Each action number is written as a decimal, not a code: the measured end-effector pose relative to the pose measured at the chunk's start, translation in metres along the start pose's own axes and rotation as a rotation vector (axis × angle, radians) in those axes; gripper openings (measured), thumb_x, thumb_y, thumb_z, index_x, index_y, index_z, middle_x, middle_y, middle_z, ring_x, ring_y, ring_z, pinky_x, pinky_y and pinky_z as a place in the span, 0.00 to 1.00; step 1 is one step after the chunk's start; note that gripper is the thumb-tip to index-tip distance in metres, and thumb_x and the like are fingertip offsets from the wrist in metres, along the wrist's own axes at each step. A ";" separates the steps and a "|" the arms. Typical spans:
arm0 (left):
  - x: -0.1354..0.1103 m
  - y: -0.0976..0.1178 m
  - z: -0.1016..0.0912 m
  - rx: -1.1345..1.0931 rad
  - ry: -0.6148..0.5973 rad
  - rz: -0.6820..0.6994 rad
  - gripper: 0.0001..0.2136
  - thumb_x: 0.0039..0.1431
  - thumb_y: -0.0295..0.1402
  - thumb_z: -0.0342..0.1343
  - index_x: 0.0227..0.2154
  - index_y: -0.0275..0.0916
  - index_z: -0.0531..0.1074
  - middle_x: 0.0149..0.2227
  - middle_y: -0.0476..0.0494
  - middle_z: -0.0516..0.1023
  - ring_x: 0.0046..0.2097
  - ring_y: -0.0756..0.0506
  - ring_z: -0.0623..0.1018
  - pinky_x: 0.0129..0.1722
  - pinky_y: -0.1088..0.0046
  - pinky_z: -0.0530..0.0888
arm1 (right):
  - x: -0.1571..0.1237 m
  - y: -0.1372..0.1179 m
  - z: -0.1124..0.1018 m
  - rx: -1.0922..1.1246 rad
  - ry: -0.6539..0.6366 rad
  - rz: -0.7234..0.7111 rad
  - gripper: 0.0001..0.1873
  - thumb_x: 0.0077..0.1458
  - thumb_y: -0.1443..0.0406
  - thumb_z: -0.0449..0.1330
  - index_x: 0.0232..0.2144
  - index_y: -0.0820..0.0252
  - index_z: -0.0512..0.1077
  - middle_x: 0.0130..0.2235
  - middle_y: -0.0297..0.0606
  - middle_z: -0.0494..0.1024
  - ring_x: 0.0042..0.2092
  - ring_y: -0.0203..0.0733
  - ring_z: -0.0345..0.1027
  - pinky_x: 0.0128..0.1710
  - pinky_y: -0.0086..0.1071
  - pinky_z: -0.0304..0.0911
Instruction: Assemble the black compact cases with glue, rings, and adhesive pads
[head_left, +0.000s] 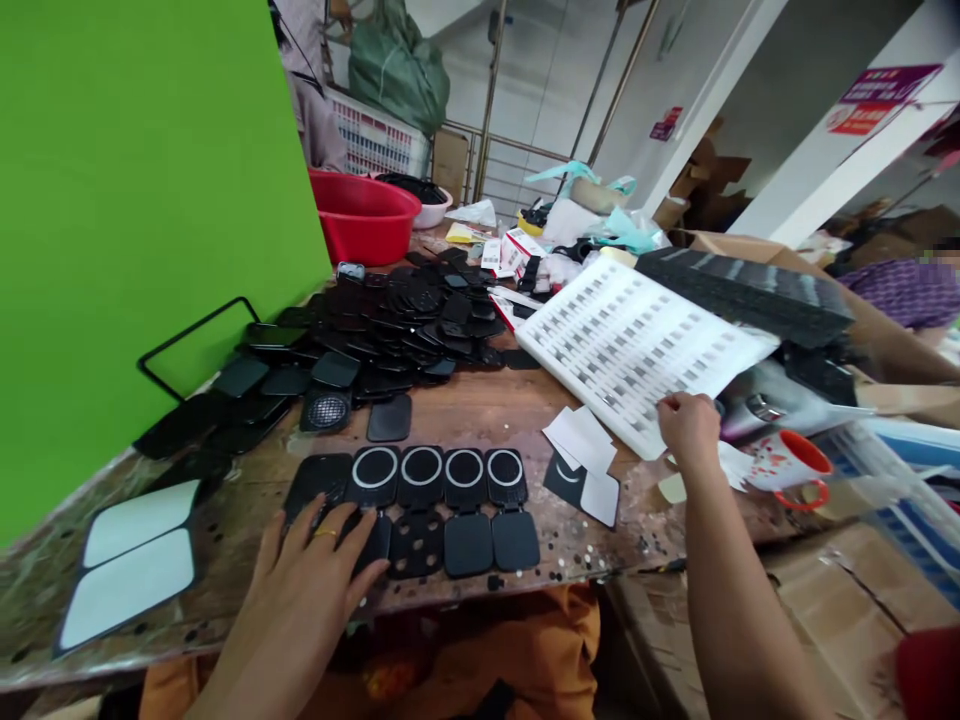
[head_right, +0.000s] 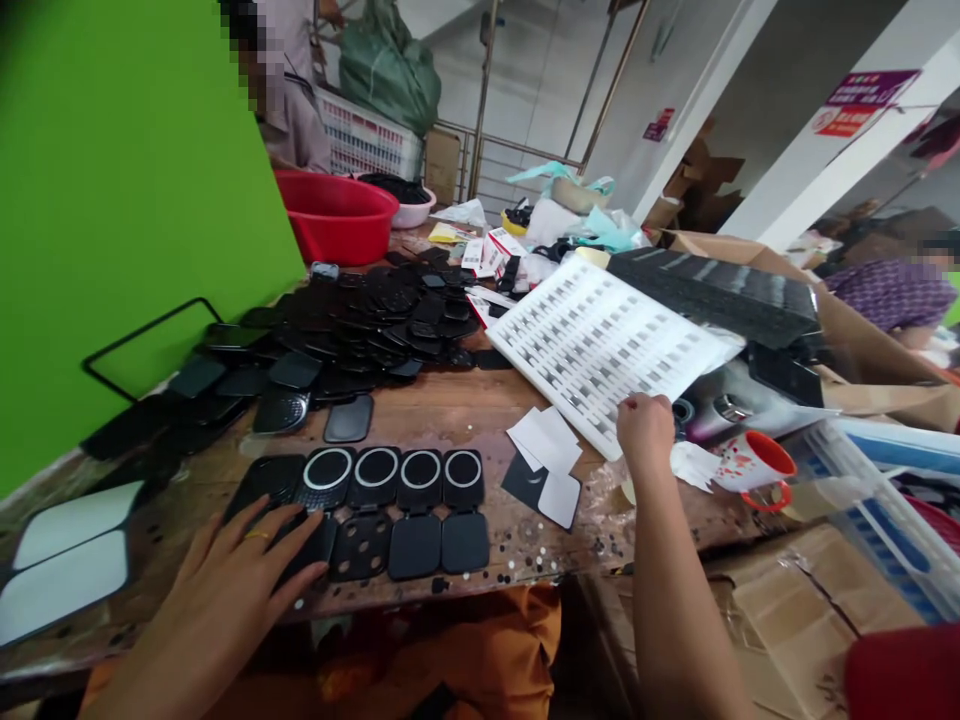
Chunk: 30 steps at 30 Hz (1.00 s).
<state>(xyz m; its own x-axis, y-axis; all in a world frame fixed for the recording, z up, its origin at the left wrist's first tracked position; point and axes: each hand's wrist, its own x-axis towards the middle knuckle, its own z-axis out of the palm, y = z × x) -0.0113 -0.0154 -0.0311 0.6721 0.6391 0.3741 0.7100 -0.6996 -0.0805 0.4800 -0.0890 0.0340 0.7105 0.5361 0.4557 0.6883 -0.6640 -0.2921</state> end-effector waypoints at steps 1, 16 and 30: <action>0.001 0.001 -0.002 0.000 -0.005 -0.004 0.18 0.54 0.40 0.56 0.45 0.37 0.76 0.47 0.34 0.76 0.55 0.26 0.66 0.54 0.42 0.59 | -0.001 -0.002 -0.006 0.017 0.019 -0.010 0.12 0.47 0.64 0.53 0.28 0.64 0.76 0.30 0.43 0.67 0.38 0.48 0.64 0.39 0.38 0.60; -0.017 -0.014 -0.034 -0.130 -0.113 -0.253 0.21 0.59 0.39 0.55 0.54 0.36 0.68 0.55 0.35 0.69 0.59 0.34 0.65 0.59 0.53 0.63 | -0.077 -0.143 -0.033 1.021 -0.840 -0.028 0.17 0.47 0.55 0.66 0.32 0.63 0.71 0.26 0.37 0.74 0.26 0.36 0.67 0.28 0.30 0.65; -0.019 -0.010 -0.052 -0.165 -0.214 -0.386 0.17 0.57 0.35 0.58 0.50 0.41 0.70 0.52 0.40 0.71 0.59 0.35 0.65 0.62 0.48 0.56 | -0.210 -0.303 0.024 0.509 -0.648 -1.116 0.09 0.61 0.69 0.49 0.33 0.60 0.69 0.37 0.41 0.69 0.36 0.40 0.63 0.37 0.30 0.60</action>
<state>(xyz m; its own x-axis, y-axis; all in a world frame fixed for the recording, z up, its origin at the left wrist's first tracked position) -0.0422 -0.0377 0.0109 0.4062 0.9018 0.1478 0.8851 -0.4285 0.1818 0.1257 0.0125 0.0070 -0.4014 0.8886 0.2218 0.8085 0.4576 -0.3701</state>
